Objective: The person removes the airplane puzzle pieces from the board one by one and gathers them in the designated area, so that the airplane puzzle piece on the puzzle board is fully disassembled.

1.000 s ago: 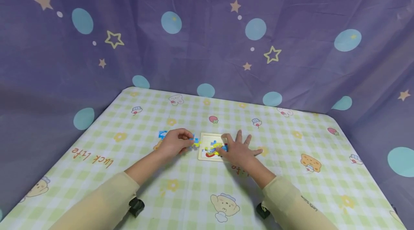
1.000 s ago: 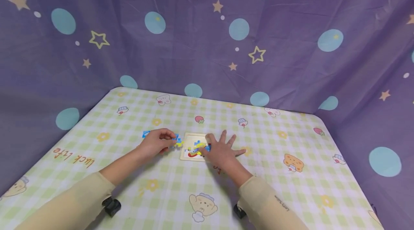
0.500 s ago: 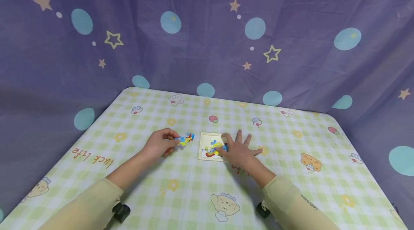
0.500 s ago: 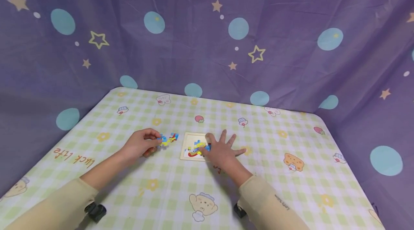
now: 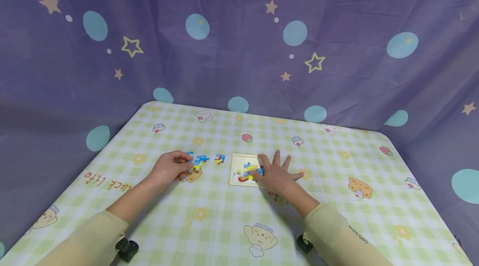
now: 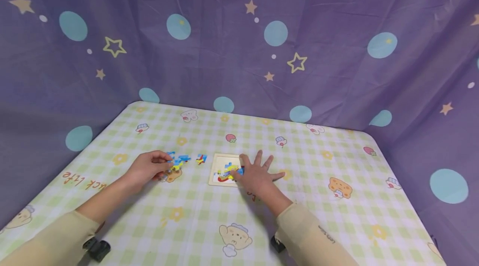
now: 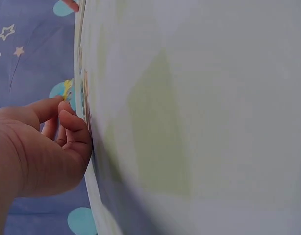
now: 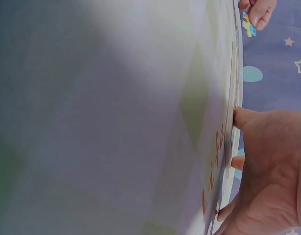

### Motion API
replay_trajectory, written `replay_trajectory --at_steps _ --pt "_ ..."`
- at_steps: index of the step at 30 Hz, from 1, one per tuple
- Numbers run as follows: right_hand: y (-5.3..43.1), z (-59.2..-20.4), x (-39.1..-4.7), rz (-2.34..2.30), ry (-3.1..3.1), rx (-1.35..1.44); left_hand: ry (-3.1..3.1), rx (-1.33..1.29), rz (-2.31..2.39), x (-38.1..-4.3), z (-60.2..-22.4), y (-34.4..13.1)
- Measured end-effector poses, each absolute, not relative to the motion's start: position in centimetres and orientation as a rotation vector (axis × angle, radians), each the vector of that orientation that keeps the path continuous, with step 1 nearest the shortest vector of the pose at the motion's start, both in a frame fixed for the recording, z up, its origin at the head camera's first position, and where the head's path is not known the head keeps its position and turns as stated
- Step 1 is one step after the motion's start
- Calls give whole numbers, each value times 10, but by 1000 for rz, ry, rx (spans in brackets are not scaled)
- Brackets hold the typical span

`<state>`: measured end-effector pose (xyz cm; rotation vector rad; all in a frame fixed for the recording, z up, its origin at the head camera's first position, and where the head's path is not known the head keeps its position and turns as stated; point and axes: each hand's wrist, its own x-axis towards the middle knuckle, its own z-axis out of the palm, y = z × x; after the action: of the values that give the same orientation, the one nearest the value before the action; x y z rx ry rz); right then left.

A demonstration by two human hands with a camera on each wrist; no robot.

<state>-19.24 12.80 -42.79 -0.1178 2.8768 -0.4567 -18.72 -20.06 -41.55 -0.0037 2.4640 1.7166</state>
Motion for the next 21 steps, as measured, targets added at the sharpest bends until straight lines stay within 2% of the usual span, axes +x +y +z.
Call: replay_trajectory --at_steps 21 --pt "128 -428 -193 -448 2870 -112 2588 -90 1536 -190 -417 -229"
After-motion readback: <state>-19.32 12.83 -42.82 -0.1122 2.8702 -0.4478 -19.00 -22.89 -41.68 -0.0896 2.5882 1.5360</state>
